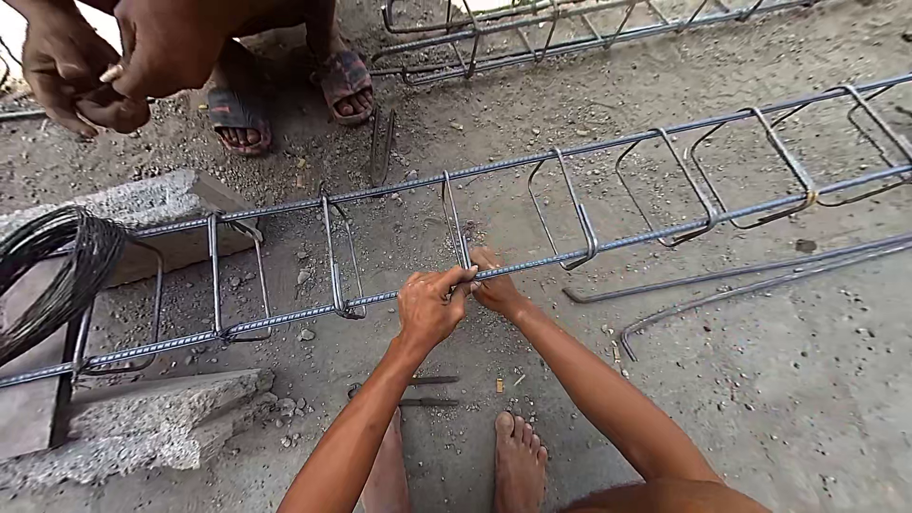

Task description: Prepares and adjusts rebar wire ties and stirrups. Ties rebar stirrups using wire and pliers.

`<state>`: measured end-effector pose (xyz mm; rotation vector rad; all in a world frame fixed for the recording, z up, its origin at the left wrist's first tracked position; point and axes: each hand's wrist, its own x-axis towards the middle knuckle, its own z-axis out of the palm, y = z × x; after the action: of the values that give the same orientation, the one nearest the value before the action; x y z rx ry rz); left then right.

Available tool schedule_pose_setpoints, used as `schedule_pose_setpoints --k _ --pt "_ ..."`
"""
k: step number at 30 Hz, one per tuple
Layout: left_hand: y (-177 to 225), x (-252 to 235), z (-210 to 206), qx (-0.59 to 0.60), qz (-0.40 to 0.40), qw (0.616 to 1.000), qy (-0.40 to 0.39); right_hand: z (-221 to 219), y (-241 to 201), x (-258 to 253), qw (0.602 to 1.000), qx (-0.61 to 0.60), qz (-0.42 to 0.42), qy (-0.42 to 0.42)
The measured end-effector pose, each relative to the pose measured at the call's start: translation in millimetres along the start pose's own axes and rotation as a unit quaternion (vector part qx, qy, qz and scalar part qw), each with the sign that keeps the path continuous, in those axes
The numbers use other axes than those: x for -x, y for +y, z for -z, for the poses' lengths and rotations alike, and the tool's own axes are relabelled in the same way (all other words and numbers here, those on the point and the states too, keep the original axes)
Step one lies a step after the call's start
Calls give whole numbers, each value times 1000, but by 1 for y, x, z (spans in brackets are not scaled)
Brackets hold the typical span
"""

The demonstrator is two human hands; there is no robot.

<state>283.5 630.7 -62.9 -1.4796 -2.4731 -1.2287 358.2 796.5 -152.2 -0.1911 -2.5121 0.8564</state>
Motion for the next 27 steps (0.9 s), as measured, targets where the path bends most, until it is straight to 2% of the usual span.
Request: schedule_pose_setpoints --k 3,5,8,10,13,17,21,23,27 --pt "-2 1 -4 -5 -7 1000 1 15 -18 0 990 46 -55 -122" --pt "-4 3 -5 -11 -12 1000 3 30 -42 5 962 127 -115 -214" --pt "-4 4 -5 -11 -25 1000 10 59 -92 1 861 215 -245 -391" --pt "-3 4 -3 -8 -32 999 13 76 -123 2 828 230 -271 -434" --pt "-4 3 0 -9 -56 998 8 99 -154 4 845 201 -258 -423" --pt "-12 5 6 -10 -107 994 -32 116 -160 -4 891 118 -246 -362" --pt "-12 5 8 -8 -118 993 -22 120 -161 -17 898 32 -274 -343" --pt "-10 6 4 -3 -103 995 -5 130 -157 -19 901 4 -257 -350" --pt "-9 7 -1 7 -101 995 12 145 -134 -24 934 59 -242 -256"
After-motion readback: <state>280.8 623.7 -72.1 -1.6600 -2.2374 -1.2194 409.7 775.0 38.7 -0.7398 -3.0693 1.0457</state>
